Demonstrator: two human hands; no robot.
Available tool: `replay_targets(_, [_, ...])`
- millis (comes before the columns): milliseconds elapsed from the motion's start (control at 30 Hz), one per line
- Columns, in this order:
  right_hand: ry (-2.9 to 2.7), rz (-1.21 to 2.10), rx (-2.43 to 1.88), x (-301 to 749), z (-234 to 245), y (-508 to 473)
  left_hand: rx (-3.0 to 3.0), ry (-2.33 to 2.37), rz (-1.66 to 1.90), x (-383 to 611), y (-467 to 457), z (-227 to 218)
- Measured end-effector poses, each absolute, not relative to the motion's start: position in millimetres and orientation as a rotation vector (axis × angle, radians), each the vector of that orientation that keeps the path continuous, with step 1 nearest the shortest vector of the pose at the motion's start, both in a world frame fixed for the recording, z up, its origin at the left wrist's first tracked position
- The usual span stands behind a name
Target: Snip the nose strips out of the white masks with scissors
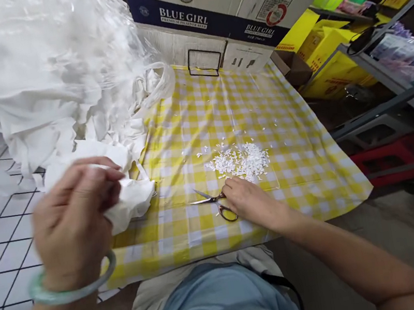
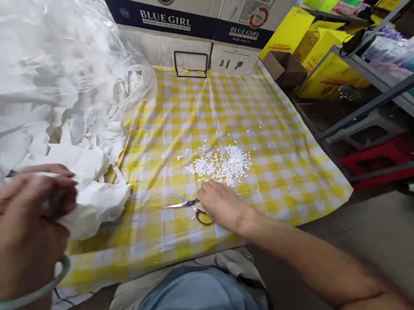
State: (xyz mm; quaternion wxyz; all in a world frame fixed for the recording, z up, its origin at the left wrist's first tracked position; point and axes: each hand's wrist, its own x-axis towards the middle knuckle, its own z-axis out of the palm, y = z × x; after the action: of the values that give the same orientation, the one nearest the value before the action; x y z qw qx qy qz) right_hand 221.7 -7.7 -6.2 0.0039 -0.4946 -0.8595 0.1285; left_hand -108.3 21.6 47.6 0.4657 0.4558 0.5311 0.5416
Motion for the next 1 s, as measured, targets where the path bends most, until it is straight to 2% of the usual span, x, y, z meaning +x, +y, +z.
replay_targets(33, [-2.692,0.389,-1.546,221,-8,-6,1.132,1.294,1.395,-81,16,45])
replay_targets(100, [-2.672,0.376,-1.541,227,-11,-3,1.117,1.278,1.306,-47,4,37])
replay_targets(333, [-2.396,0.314,-1.584,246,-19,-6,1.215,1.094,0.682,-15,-17,4])
replay_targets(467, [-1.960,0.497,-1.515,210,-23,-10,1.220,0.990,0.811,28,-4,-5])
replay_targets(633, [-1.303,1.145,-1.289,176,-24,-10,1.184,1.036,0.948,38,13,-10])
replay_targets(700, [-1.188,1.301,-1.173,173,-21,-8,1.188,1.019,0.975,35,16,-10])
replay_targets(1000, [-1.220,1.350,-0.951,177,-16,9,0.862,0.907,0.989,42,19,0])
